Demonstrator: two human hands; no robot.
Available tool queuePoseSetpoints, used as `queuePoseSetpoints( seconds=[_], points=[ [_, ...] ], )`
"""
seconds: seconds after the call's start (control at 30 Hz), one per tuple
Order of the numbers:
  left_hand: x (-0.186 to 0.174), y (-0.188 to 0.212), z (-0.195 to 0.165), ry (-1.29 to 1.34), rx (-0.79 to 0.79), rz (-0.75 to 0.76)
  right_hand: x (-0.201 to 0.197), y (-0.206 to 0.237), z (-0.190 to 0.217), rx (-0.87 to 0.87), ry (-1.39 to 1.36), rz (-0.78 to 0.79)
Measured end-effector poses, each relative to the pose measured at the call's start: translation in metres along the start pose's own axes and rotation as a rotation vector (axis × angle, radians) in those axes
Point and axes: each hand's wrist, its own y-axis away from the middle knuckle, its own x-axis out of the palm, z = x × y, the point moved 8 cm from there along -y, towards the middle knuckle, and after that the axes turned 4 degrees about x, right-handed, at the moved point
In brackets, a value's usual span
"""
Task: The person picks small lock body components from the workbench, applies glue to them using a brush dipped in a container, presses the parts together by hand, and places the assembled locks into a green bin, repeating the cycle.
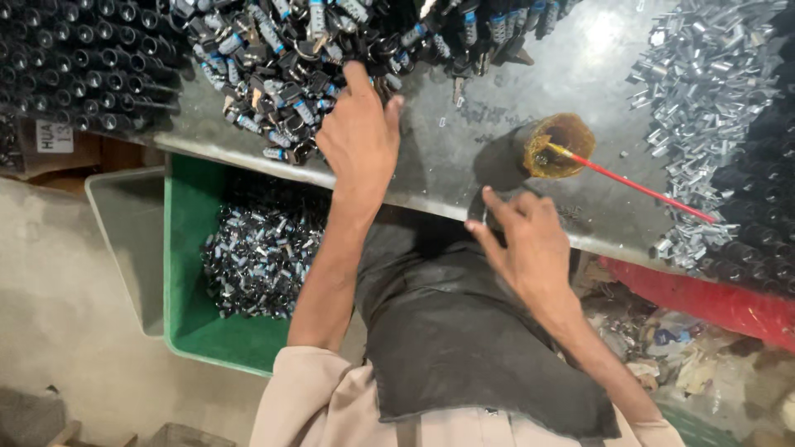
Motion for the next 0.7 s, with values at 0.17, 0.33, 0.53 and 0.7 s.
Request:
queuePoseSetpoints(
  seconds=[0.17,0.33,0.53,0.7],
  points=[
    [0.014,0.022,-0.003,-0.009,0.094,0.052,0.012,0.008,-0.002,-0.036,-0.003,-0.013],
    [-0.012,0.045,0.006,0.159,0.163,0.032,0.005,0.012,-0.004,-0.053,-0.164,-0.064],
    [0.001,0.023,-0.01,0.048,0.17,-0.061,-0.007,0.018,-0.009,0.039,-0.416,-0.075],
    [-0.012,0.039,-0.03,0.599,0.425,-0.059,-0.01,0.025,-0.017,0.11,-0.585,-0.017]
  ],
)
